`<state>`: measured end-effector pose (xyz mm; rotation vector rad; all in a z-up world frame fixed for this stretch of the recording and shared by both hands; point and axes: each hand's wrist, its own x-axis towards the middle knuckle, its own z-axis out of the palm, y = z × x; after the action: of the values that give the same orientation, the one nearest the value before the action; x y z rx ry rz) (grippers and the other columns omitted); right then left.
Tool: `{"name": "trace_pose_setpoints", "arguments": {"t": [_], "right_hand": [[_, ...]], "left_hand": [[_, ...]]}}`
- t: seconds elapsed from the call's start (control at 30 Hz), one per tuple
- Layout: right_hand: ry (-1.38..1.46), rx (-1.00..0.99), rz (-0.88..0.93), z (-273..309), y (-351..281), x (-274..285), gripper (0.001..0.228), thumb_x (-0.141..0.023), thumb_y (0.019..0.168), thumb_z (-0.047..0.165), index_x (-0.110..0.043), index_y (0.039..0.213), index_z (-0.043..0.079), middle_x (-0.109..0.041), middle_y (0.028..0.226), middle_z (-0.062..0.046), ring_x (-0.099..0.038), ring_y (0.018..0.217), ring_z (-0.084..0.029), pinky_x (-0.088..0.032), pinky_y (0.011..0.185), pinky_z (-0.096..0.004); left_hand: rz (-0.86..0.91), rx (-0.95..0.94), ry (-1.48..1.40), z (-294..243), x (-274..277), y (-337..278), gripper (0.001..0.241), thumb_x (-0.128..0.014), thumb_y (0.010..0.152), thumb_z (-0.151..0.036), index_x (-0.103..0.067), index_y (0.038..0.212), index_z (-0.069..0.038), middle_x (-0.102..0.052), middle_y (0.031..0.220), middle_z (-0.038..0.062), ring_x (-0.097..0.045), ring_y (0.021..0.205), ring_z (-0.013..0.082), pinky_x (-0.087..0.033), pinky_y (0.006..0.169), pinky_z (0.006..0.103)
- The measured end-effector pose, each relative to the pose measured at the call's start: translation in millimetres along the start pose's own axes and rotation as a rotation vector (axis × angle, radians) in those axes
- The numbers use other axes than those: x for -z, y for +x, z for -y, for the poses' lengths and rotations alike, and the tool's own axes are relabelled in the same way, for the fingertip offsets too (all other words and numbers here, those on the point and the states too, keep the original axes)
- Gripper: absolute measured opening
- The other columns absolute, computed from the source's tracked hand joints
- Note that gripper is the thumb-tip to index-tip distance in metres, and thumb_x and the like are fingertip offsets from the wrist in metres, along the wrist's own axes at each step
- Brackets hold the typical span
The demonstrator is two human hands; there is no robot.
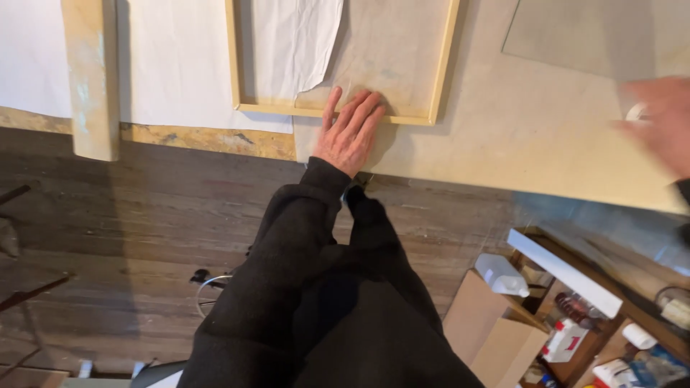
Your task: Joining wooden frame components using glue on a workshop workbench.
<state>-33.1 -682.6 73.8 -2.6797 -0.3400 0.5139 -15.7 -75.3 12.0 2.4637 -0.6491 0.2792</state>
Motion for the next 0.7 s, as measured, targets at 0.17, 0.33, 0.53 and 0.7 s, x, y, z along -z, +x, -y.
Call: {"name": "trace_pose_setpoints", "arguments": {"t": [0.17,0.33,0.53,0.7], "right_hand": [[-0.529,0.463,-0.103,265,85,-30,0.048,-0.073,0.105,0.022,-0.070,0.152,0.011,-0.075,0.127,-0.003,-0.068,0.092,-0.014,-0.058,0.075,-0.028],[-0.340,0.482,-0.142,279,104,-85,0.055,-0.074,0.104,0.016,-0.066,0.157,0.010,-0.068,0.119,-0.004,-0.062,0.077,-0.012,-0.057,0.062,-0.026],[-0.406,0.538,-0.164,259,111,-98,0.050,-0.072,0.106,0.020,-0.071,0.155,0.015,-0.066,0.111,-0.003,-0.054,0.076,-0.010,-0.053,0.062,-0.022],[-0.401,0.574,-0.167,252,117,-103,0.048,-0.075,0.105,0.021,-0.075,0.153,0.017,-0.065,0.111,-0.002,-0.055,0.082,-0.011,-0.055,0.069,-0.023]], "left_hand": [[0.021,-0.042,0.121,17,-33,-14,0.040,-0.077,0.103,-0.015,-0.068,0.142,-0.010,-0.064,0.155,0.007,-0.056,0.148,0.0223,-0.016,0.135,0.0543],[-0.002,-0.048,0.189,11,-30,-15,0.038,-0.082,0.104,-0.019,-0.071,0.140,-0.015,-0.069,0.152,0.003,-0.058,0.147,0.0181,-0.012,0.136,0.0526],[-0.012,-0.056,0.179,13,-36,-15,0.031,-0.076,0.109,-0.019,-0.071,0.139,-0.017,-0.070,0.151,0.002,-0.059,0.146,0.0176,-0.012,0.136,0.0525],[-0.042,-0.055,0.157,15,-34,-13,0.027,-0.077,0.109,-0.016,-0.073,0.136,-0.017,-0.072,0.149,0.001,-0.061,0.144,0.0173,-0.013,0.136,0.0506]]}}
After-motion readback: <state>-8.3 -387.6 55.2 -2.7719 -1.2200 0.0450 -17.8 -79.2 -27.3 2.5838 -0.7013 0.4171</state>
